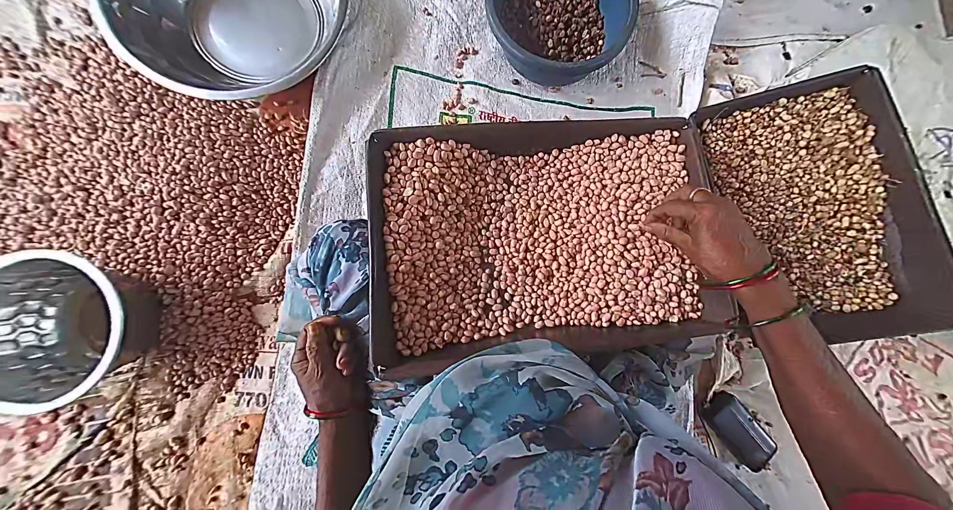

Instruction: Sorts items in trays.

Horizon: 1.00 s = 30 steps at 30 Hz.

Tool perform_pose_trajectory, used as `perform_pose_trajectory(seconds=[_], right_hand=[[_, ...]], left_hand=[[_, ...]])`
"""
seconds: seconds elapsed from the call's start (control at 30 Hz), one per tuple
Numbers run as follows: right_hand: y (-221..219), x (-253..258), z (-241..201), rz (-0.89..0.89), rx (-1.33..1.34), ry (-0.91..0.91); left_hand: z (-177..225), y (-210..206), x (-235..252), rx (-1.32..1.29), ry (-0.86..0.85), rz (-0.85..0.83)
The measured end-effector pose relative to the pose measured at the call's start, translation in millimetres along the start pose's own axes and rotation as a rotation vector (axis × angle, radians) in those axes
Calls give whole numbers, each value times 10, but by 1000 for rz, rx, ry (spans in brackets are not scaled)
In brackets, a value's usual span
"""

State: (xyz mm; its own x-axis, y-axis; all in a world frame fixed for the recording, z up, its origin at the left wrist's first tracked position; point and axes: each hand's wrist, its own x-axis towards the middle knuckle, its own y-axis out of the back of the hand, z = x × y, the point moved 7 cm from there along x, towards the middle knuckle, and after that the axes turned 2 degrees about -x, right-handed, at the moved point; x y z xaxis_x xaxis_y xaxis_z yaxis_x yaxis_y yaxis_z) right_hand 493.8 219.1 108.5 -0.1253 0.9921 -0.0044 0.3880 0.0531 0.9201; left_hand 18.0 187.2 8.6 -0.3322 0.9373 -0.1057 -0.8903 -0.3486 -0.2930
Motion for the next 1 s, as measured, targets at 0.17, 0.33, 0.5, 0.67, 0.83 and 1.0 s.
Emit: perform_pose_trajectory(seconds=[0.17,0.33,0.5,0.67,0.83,1.0], right_hand=[[61,210,-225,46,86,-18],[-423,671,-733,-77,144,172],[-805,1174,-932,-232,-4,205],[-909,1222,-968,-320,-175,234],[-572,1217,-816,-256,-138,158],[-1063,993,-1578,-146,385,552]], left_hand=[[-10,4,6,-9,-11,-5],[-7,-3,-2,0,-5,8],[-16,6,0,-26,19,18],[-16,14,-1,-38,17,11],[-12,6,-3,-50,11,-1],[-17,-1,2,-21,24,4]])
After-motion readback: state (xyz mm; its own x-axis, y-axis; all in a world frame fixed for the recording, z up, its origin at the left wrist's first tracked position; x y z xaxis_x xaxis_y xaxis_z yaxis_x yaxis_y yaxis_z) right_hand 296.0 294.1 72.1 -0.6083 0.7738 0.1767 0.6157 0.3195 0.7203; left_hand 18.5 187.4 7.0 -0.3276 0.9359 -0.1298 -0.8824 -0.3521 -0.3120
